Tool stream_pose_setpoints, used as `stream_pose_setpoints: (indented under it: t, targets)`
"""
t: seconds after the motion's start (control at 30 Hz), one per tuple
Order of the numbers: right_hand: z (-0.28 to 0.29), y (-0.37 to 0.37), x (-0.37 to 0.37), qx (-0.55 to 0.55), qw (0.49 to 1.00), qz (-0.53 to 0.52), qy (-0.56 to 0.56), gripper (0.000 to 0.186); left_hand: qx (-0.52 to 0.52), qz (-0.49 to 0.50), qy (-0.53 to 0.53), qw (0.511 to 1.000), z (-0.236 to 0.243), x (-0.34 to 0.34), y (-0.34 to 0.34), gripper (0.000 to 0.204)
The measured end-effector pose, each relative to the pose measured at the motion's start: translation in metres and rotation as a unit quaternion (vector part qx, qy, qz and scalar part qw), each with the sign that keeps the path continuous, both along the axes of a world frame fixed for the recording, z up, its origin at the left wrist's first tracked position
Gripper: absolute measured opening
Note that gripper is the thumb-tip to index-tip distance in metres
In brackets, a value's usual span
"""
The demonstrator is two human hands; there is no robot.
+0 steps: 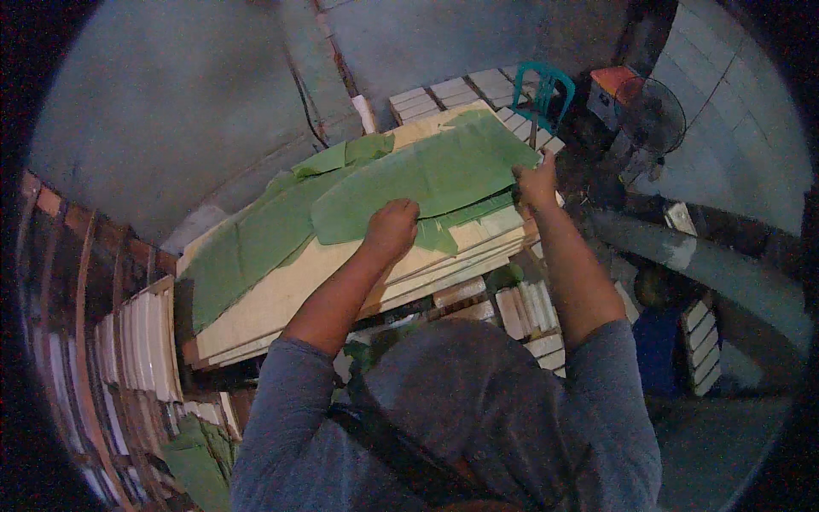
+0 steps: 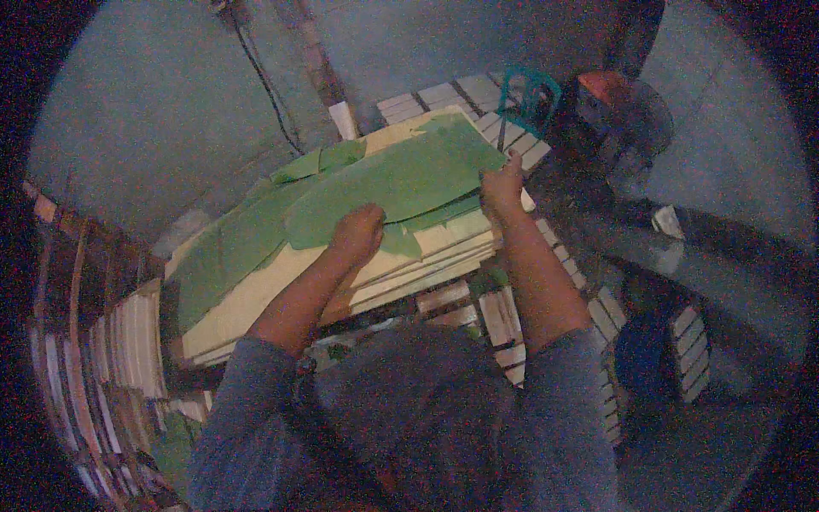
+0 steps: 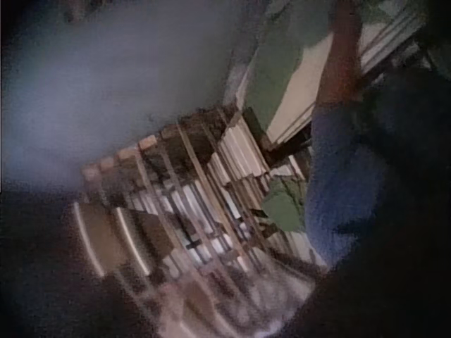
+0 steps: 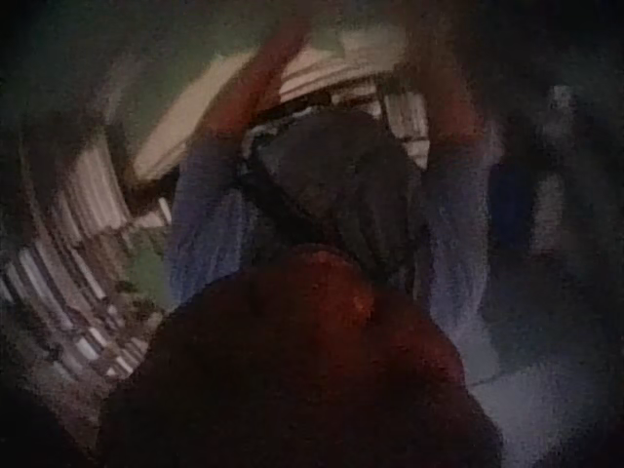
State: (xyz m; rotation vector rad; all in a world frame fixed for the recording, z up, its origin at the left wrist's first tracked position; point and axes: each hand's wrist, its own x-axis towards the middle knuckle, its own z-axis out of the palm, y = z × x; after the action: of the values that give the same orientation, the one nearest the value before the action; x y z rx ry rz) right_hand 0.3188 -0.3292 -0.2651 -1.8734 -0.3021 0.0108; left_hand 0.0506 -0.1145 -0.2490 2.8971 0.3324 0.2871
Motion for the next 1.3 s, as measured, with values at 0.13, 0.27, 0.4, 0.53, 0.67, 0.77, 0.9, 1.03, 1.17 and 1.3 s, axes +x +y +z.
stream_pose_setpoints:
  t: [0.13, 0.27, 0.4, 0.53, 0.67, 0.77, 0.9, 1.03, 1.17, 1.3]
  targets:
    - [0.002, -0.005, 0.028, -0.045, 0.998, -0.041, -0.025, 0.085, 0.059, -0.04, -0.071, 0.995, -0.004, -0.004, 0.006, 0.013]
    - [-0.008, -0.016, 0.038, -0.089, 0.992, -0.062, -0.069, 0.083, 0.071, -0.088, -0.07, 0.991, 0.0, -0.01, -0.002, 0.014]
    - [-0.003, -0.029, 0.045, -0.114, 0.978, -0.155, -0.084, 0.075, 0.078, -0.098, -0.065, 0.99, -0.006, -0.017, -0.004, 0.017]
    - [0.029, -0.053, 0.053, -0.097, 0.975, -0.173, -0.098, 0.064, 0.068, -0.108, -0.065, 0.99, -0.006, -0.027, 0.002, 0.02]
    - [0.055, -0.037, -0.016, -0.086, 0.985, -0.033, -0.144, 0.053, 0.005, -0.102, -0.039, 0.994, 0.014, -0.037, 0.009, 0.035]
    - [0.026, 0.003, -0.07, -0.145, 0.956, 0.106, -0.231, 0.043, 0.018, -0.049, -0.098, 0.994, 0.003, -0.025, 0.035, 0.044]
    - [-0.005, 0.083, -0.132, -0.183, 0.93, 0.227, -0.222, 0.034, 0.047, -0.003, -0.06, 0.997, -0.009, -0.02, 0.063, 0.05]
    - [0.007, 0.127, -0.151, -0.269, 0.916, 0.248, -0.166, 0.029, 0.037, 0.016, -0.029, 0.999, -0.008, -0.021, 0.067, 0.055]
    - [0.017, 0.151, -0.14, -0.33, 0.891, 0.268, -0.156, 0.032, 0.018, 0.007, 0.005, 1.0, -0.012, -0.018, 0.075, 0.065]
    - [0.034, 0.141, -0.147, -0.367, 0.877, 0.273, -0.149, 0.031, -0.006, 0.005, 0.036, 0.999, 0.0, -0.018, 0.074, 0.064]
